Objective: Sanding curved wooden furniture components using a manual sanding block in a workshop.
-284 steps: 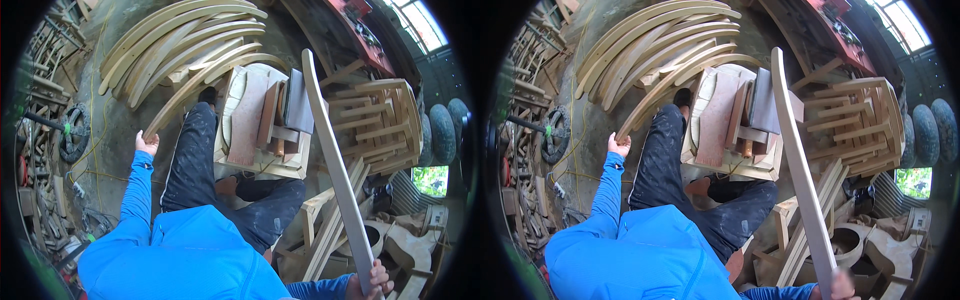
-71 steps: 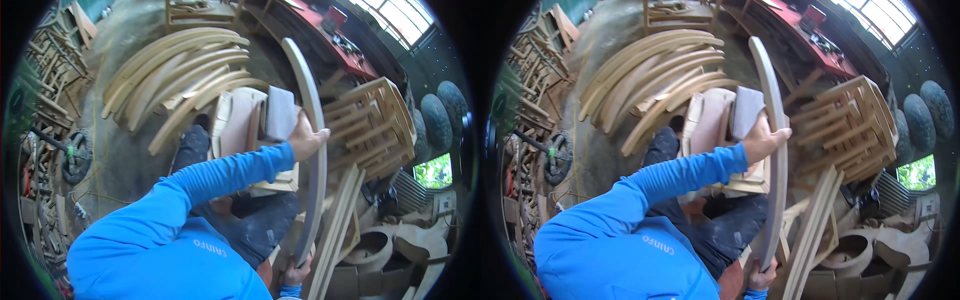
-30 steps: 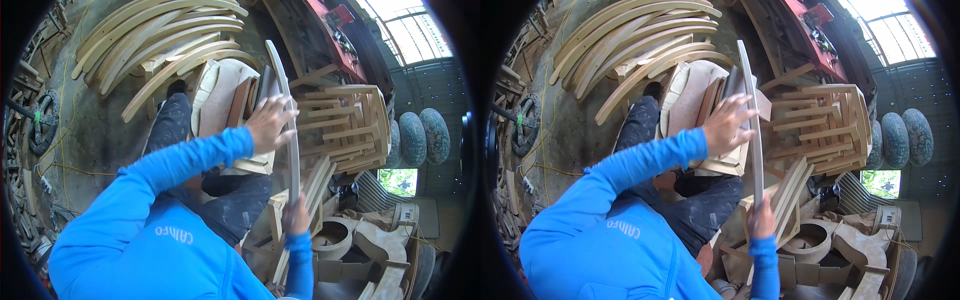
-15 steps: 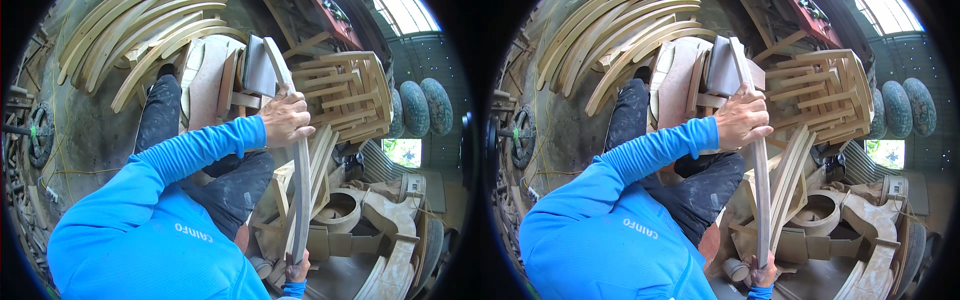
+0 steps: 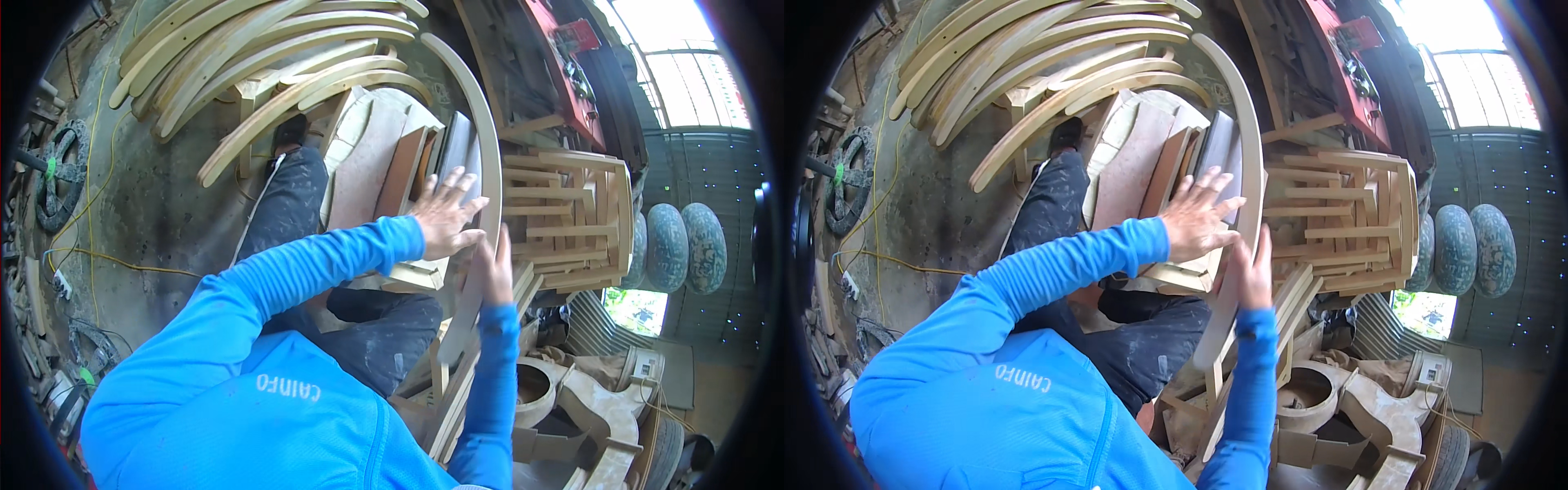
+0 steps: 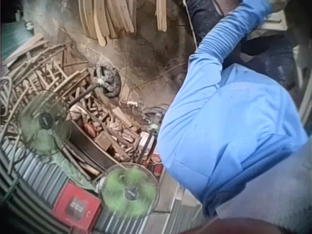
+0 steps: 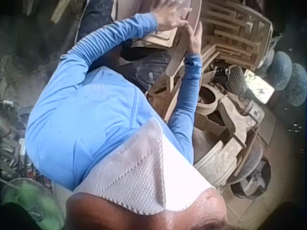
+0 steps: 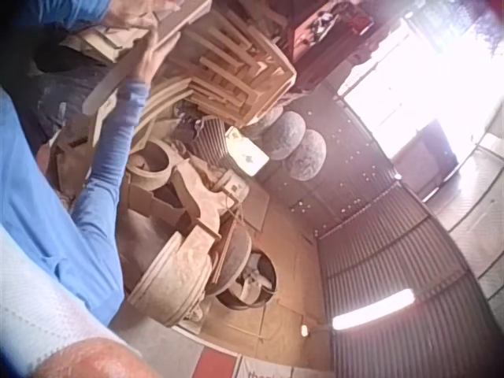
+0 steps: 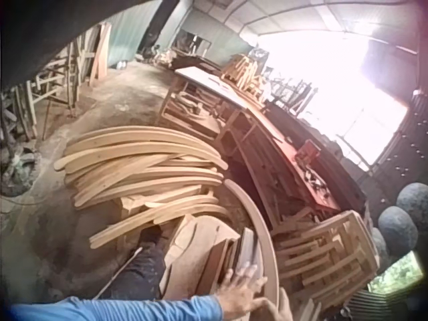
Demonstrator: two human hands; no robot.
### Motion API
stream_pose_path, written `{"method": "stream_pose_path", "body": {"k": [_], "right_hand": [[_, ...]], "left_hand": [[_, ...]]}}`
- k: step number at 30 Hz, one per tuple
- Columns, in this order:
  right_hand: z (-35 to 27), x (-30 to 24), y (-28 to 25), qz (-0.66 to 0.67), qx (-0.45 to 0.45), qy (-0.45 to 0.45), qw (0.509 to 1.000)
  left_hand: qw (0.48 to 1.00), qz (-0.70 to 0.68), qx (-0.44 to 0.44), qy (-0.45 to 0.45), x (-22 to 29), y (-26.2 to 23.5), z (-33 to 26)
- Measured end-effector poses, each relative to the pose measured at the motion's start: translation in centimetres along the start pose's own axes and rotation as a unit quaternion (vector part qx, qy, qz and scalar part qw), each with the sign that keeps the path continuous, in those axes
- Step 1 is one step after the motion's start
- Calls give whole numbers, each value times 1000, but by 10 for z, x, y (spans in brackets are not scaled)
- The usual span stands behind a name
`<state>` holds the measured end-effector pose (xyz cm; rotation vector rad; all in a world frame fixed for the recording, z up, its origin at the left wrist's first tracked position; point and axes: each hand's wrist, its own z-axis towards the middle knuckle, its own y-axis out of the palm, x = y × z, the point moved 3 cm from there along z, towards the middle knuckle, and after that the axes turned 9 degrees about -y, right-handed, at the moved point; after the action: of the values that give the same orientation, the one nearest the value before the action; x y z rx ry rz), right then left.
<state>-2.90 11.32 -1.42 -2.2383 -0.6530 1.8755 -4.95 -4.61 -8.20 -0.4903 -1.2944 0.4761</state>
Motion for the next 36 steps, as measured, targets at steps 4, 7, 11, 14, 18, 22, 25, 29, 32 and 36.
{"method": "stream_pose_path", "body": {"k": [4, 7, 11, 14, 18, 22, 25, 29, 32, 36], "right_hand": [[121, -26, 21, 104, -18, -31, 994], [175, -33, 26, 196, -29, -1, 980], [146, -21, 25, 147, -14, -45, 988], [42, -5, 26, 130, -9, -48, 990], [-126, 14, 8, 108, 38, 24, 993], [-280, 30, 0, 214, 94, 109, 966], [-366, 42, -3, 261, 116, 136, 949], [-447, 62, -15, 279, 158, 176, 931], [-459, 56, -25, 268, 157, 179, 933], [-464, 73, -48, 281, 69, 311, 905]], "left_hand": [[999, -6, 28, -32, -19, -30, -19], [997, -18, 72, -16, -20, -42, -15], [993, -39, 109, 15, -13, -48, -16], [993, -44, 102, 28, -9, -39, -21], [994, -50, 82, 50, 17, -21, -29], [996, -54, 45, 56, 50, -3, -40], [965, -258, 17, -50, 59, 21, -59], [729, -553, -263, -305, 107, 39, -103], [722, -566, -300, -260, 119, 45, -121], [795, -511, -250, -209, 112, 50, -118]]}}
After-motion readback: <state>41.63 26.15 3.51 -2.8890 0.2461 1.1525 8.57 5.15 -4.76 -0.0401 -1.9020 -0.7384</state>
